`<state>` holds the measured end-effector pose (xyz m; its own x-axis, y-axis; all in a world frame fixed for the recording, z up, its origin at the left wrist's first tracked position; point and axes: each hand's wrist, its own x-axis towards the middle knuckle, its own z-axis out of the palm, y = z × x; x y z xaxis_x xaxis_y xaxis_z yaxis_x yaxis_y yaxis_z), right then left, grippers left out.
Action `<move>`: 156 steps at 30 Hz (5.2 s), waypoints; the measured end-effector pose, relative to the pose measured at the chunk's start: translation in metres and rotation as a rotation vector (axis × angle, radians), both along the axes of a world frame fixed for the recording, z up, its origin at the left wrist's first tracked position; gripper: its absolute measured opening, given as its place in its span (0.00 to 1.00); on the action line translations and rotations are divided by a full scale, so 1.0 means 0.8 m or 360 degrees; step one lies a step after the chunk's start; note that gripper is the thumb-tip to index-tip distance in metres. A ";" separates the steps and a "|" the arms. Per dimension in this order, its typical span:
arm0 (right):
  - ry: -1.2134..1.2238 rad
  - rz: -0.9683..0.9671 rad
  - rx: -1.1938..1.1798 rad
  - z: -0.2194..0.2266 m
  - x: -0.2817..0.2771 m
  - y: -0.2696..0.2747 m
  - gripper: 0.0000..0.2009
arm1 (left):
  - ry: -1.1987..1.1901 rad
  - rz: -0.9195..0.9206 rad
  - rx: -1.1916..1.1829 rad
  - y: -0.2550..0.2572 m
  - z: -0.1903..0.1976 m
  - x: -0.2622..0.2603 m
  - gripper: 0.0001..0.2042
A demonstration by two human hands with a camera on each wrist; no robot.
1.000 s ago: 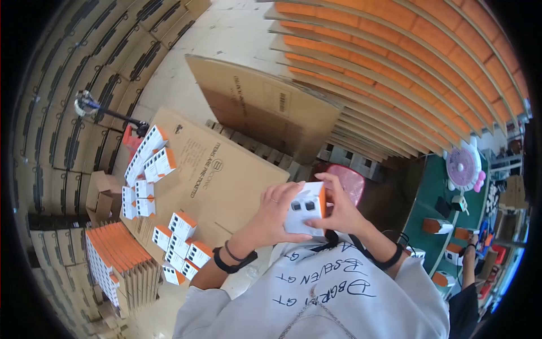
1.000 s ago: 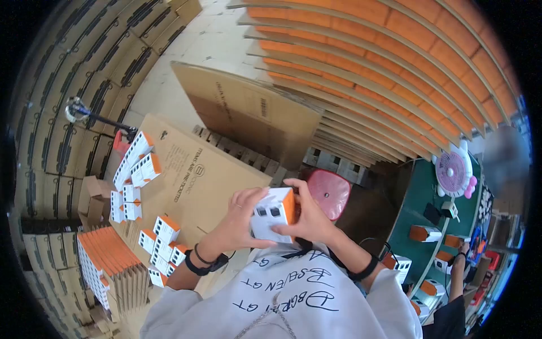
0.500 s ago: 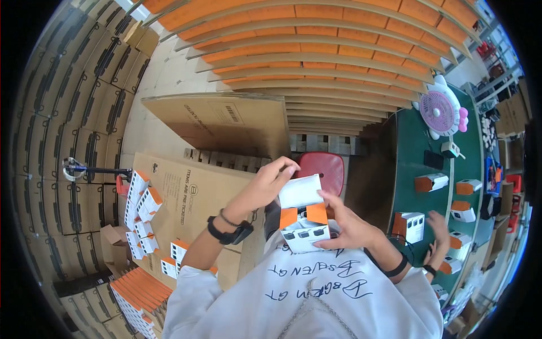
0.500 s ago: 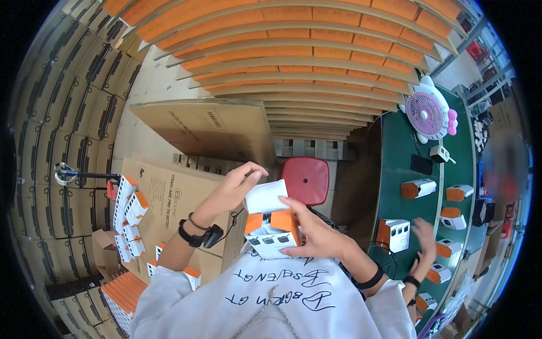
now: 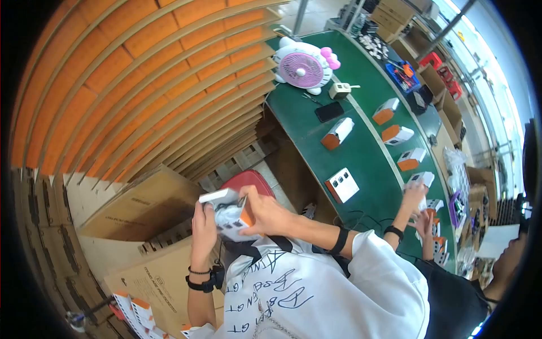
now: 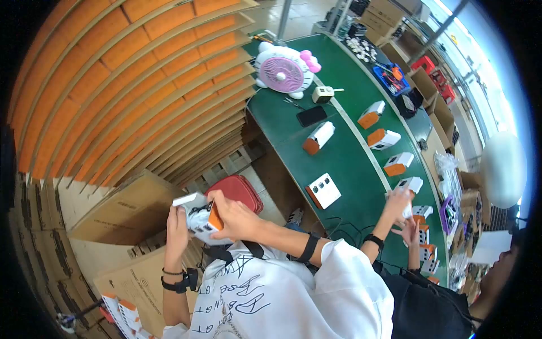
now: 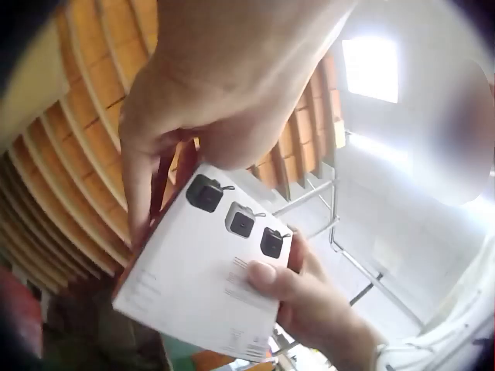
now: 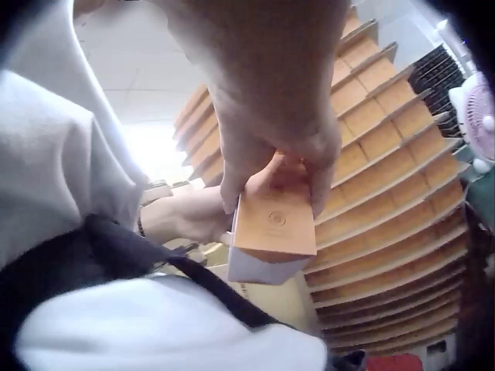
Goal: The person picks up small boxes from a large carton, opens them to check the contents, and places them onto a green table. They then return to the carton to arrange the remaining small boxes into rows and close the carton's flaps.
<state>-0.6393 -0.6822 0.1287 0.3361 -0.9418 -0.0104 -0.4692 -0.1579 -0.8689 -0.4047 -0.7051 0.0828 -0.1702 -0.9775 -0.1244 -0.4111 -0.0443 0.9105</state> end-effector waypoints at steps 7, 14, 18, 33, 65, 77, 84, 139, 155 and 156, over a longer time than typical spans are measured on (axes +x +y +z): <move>0.0039 -0.1063 -0.0201 -0.095 -0.112 -0.015 0.39 | 0.0729 -0.0014 0.0762 -0.040 -0.025 -0.086 0.26; 0.0305 -0.2570 -0.0676 -0.167 -0.281 0.040 0.27 | 0.0745 0.0379 0.0673 0.025 -0.044 0.068 0.21; 0.1719 -0.2634 0.0293 -0.299 -0.424 0.129 0.19 | 0.0660 0.1062 0.0516 0.118 -0.114 0.204 0.20; 0.0702 -0.0873 -0.0766 -0.214 -0.122 -0.143 0.24 | -0.0912 0.2567 0.1786 0.591 -0.191 0.445 0.61; -0.0322 0.0987 0.0116 0.052 0.059 0.031 0.46 | 0.0639 0.0047 0.0664 0.063 0.116 0.111 0.16; -0.0080 0.0408 0.0272 0.052 0.015 0.011 0.38 | 0.0292 -0.0009 0.0384 0.078 0.036 0.030 0.31; 0.0093 -0.0771 -0.0111 -0.082 -0.073 -0.010 0.35 | 0.0782 0.0324 0.0746 -0.015 -0.065 -0.028 0.23; -0.0369 0.0861 0.0176 0.036 0.083 0.028 0.52 | 0.0342 0.0117 0.0480 0.040 0.067 0.121 0.17; -0.0091 0.0238 -0.0078 -0.002 0.053 0.011 0.36 | 0.0393 0.0225 0.0660 0.038 0.061 0.055 0.25; -0.0083 0.0175 -0.0062 -0.005 0.051 0.006 0.35 | 0.0354 0.0222 0.0642 0.035 0.068 0.041 0.24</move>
